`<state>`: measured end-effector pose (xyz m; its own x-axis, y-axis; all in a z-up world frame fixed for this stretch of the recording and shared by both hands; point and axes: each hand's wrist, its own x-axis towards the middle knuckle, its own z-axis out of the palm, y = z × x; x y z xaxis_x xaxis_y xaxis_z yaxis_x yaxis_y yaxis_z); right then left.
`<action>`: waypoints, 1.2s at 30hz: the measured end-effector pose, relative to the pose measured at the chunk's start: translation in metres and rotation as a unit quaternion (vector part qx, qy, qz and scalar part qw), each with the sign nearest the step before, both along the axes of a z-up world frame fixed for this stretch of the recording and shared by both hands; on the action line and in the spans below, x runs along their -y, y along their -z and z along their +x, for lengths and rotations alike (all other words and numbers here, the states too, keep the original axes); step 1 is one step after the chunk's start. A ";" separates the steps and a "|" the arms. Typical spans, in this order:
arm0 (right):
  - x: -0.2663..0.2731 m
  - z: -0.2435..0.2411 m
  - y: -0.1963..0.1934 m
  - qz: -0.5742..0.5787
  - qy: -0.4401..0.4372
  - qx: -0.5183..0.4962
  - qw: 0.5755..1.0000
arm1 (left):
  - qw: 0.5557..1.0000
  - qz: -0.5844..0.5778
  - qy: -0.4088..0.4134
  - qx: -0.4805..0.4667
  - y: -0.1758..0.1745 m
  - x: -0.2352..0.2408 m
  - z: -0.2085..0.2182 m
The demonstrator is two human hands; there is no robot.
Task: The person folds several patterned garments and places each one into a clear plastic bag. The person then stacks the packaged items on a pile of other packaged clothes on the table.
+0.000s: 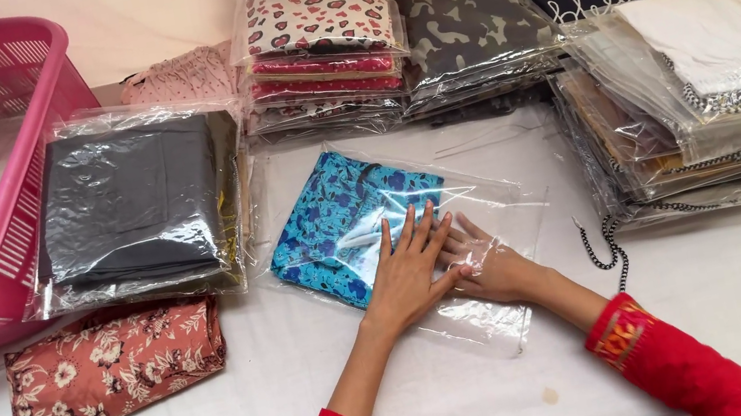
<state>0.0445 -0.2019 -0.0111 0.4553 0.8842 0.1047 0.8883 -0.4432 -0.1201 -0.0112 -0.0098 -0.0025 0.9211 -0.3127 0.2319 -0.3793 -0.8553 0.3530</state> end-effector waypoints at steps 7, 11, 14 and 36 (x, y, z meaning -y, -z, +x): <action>0.074 -0.024 -0.047 -0.026 0.102 -0.094 0.990 | 0.995 0.078 0.020 0.050 0.022 0.007 -0.002; 0.058 0.002 -0.100 0.124 0.202 -0.037 0.971 | 0.995 0.099 0.034 0.004 -0.006 0.012 -0.011; 0.021 0.024 -0.112 0.168 0.095 0.002 0.981 | 0.985 0.161 0.053 -0.027 0.006 0.022 -0.027; 0.079 -0.022 -0.019 0.247 0.098 -0.342 0.901 | 0.990 -0.128 0.042 -0.040 0.007 -0.066 -0.163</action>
